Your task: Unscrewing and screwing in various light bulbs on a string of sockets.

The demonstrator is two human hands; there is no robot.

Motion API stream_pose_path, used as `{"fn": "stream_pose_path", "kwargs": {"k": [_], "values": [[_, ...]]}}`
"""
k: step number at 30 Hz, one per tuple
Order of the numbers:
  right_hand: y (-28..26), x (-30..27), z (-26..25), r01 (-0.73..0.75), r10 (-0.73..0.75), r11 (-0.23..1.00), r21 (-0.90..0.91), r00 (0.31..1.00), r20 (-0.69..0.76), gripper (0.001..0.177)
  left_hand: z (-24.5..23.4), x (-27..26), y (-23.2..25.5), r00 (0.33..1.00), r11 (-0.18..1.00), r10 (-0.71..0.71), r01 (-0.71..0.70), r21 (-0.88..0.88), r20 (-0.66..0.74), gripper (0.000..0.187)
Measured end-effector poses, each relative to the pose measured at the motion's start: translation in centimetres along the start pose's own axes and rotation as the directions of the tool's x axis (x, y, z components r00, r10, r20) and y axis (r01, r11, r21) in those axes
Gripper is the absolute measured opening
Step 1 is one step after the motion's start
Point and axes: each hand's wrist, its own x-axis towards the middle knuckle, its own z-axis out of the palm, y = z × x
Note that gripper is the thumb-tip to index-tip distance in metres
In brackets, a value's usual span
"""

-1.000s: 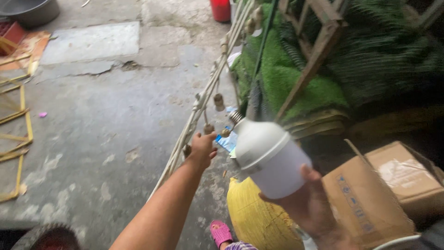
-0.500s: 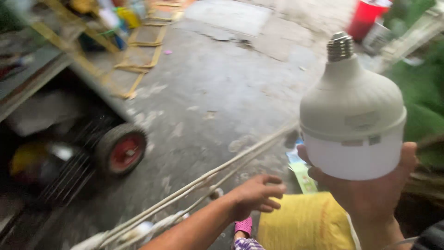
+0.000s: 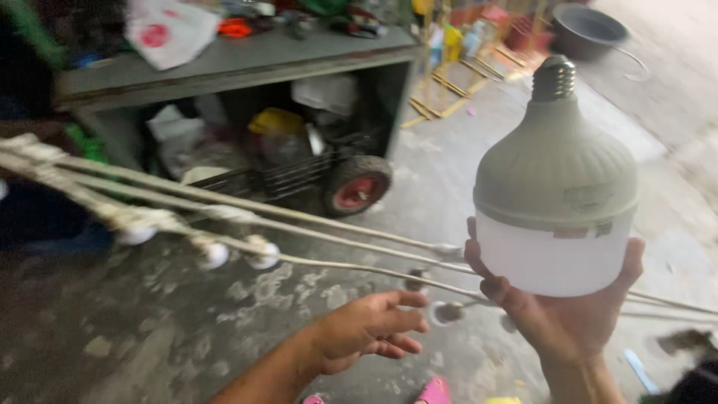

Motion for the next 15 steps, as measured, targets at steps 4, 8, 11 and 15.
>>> {"fn": "stream_pose_path", "kwargs": {"k": [4,8,11,15], "values": [[8.1,3.4,3.8,-0.06,-0.07,0.898,-0.437,0.959,-0.275,0.111,-4.5,-8.0,-2.3,0.982,0.982,0.073,-0.102,-0.16,-0.174,0.076],[13.3,5.2,2.8,-0.277,0.278,0.959,-0.061,0.961,0.004,0.106,-7.1,-15.4,-5.0,0.929,0.948,0.128,-0.217,-0.232,-0.346,0.074],[17.4,7.6,3.8,-0.408,0.408,0.912,0.042,0.913,0.008,0.112,-8.6,-19.4,-7.8,0.883,0.903,0.177,-0.321,-0.284,-0.435,0.073],[22.9,11.1,5.6,-0.563,0.56,0.826,0.025,0.825,0.076,0.109,-10.7,-23.4,-11.8,0.792,0.808,0.181,-0.458,-0.371,-0.583,0.07]]}}
